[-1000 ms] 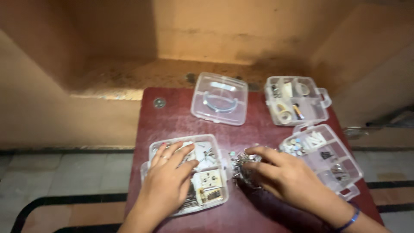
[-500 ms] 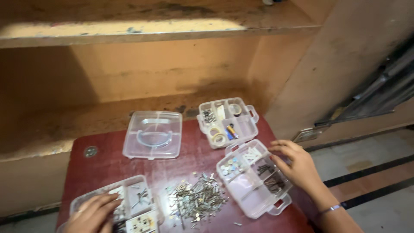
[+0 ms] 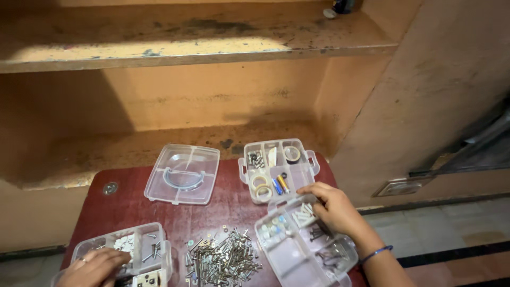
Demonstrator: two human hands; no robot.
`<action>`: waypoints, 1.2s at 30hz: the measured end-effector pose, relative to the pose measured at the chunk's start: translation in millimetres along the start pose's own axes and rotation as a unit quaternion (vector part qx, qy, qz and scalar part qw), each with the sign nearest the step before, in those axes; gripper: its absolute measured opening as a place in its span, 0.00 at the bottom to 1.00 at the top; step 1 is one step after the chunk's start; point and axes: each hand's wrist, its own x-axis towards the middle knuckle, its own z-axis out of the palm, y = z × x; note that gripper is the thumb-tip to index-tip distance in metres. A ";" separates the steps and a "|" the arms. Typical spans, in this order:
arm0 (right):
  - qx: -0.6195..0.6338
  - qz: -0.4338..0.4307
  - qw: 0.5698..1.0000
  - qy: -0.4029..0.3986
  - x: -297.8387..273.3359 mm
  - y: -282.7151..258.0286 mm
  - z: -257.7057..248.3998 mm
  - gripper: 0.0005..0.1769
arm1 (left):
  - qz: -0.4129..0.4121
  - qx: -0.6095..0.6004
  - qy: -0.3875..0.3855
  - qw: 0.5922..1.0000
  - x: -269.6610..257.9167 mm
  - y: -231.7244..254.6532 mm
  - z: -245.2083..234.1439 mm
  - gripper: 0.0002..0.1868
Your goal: The person sorts a mixed pile of screws, nails, and fasteners into compartments of several plastic organizer boxes on a table. They pick items from the central pile and place them into specific sections, occasionally moving boxes to access different compartments.
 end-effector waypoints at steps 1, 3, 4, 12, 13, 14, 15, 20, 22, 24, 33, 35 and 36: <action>0.009 -0.004 1.000 -0.008 -2.4 1.2 -4.0 0.26 | 0.019 0.002 0.009 1.000 2.3 -0.1 -5.2 0.35; 0.031 0.012 0.999 -0.034 -7.8 1.0 -12.6 0.23 | 0.006 -0.005 0.079 0.997 9.1 18.6 -19.2 0.30; 0.045 0.031 0.997 -0.051 -10.2 -0.3 -16.7 0.20 | -0.022 -0.007 0.129 0.991 12.2 33.3 -32.0 0.28; -0.052 0.058 0.985 -0.151 -15.5 -19.5 -23.5 0.15 | 0.111 -0.068 0.308 0.942 148.6 212.2 -151.6 0.10; -0.083 0.052 0.985 -0.145 -14.4 -22.7 -24.3 0.15 | 0.171 -0.068 0.309 0.933 176.2 228.1 -161.0 0.09; -0.115 0.047 0.983 -0.139 -13.8 -25.7 -25.5 0.15 | 0.231 -0.068 0.309 0.920 200.6 242.7 -168.2 0.08; -0.121 0.049 0.982 -0.134 -14.9 -28.2 -25.3 0.15 | 0.256 -0.077 0.311 0.912 221.3 257.6 -171.4 0.06; -0.121 0.055 0.983 -0.127 -18.9 -35.3 -24.2 0.15 | 0.213 -0.005 0.201 0.956 329.2 309.7 -151.0 0.10; -0.129 0.060 0.982 -0.121 -18.6 -36.2 -24.0 0.15 | 0.138 0.047 0.140 0.979 355.3 318.9 -133.9 0.07; -0.132 0.061 0.982 -0.120 -18.1 -34.9 -23.4 0.15 | 0.051 0.051 0.083 0.994 373.0 323.9 -115.1 0.06; -0.129 0.065 0.982 -0.119 -18.6 -31.0 -21.4 0.13 | -0.096 0.066 0.044 0.992 402.1 321.8 -78.7 0.07; -0.131 0.070 0.981 -0.126 -18.1 -34.4 -22.6 0.14 | -0.106 0.040 0.058 0.992 397.8 323.9 -87.6 0.10; -0.132 0.073 0.981 -0.123 -17.3 -35.9 -23.1 0.15 | -0.111 0.027 0.064 0.991 394.0 325.1 -93.8 0.12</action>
